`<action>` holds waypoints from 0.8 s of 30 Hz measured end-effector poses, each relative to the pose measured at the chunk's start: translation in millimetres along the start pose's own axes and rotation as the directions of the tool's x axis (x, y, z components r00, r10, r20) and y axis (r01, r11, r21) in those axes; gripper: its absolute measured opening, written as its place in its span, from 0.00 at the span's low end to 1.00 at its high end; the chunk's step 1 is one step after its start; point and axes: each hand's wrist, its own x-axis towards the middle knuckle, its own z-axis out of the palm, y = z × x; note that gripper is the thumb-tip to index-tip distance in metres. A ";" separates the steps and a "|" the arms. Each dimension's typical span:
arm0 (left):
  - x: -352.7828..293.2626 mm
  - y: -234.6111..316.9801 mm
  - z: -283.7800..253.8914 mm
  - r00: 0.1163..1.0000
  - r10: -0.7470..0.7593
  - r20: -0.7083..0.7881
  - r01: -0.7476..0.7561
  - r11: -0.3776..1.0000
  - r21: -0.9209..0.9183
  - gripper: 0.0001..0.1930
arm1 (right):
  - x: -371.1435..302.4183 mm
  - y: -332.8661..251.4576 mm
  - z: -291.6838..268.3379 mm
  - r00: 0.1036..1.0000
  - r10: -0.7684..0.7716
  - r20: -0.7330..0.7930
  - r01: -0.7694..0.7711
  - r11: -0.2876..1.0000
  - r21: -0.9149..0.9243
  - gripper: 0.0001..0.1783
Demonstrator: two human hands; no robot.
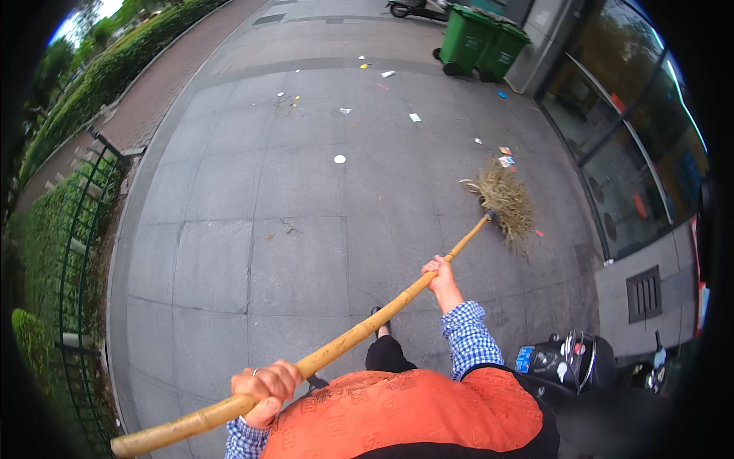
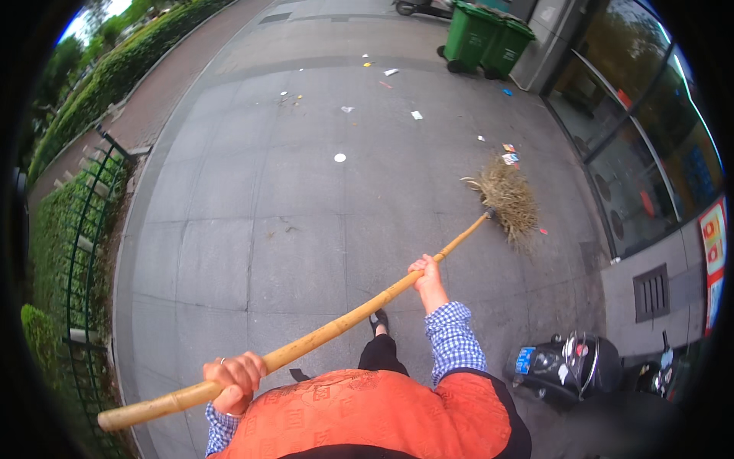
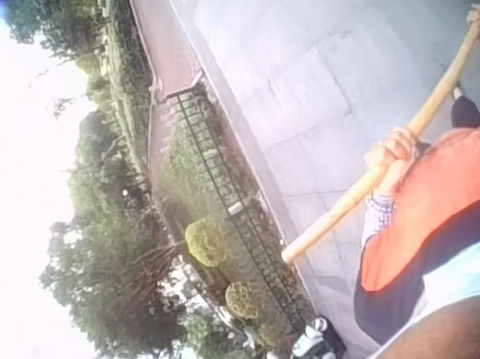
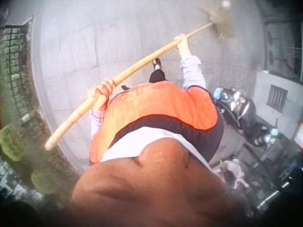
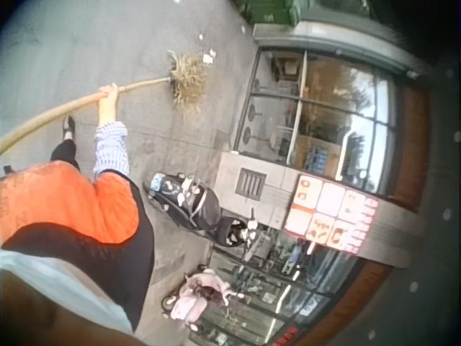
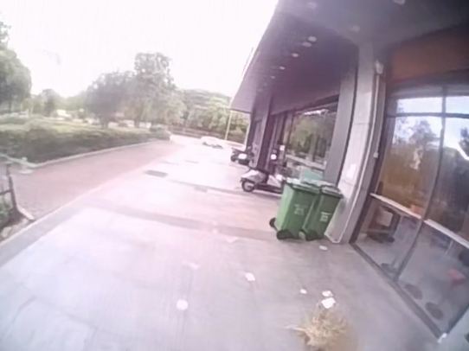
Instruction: The person sweeps a paved outdoor area using a traditional straw broom. They gather scattered debris, including paper and leaves, into a pile while moving along the sidewalk past green trash bins, parked scooters, and an orange bench.
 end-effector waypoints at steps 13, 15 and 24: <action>-1.6 100.0 108.9 0.818 0.431 -0.381 -0.390 0.902 0.185 0.20 | 77.2 -68.1 102.5 0.875 0.318 0.365 -0.330 0.944 -0.030 0.16; -30.0 116.7 133.6 0.692 0.567 -0.447 -0.505 0.822 0.262 0.19 | 63.9 -19.8 119.9 0.816 0.475 0.329 -0.457 0.879 -0.137 0.19; -183.1 116.4 294.0 0.233 0.912 -0.337 -0.516 0.410 0.752 0.16 | -73.8 128.0 105.3 0.495 0.869 -0.024 -0.775 0.429 -0.465 0.20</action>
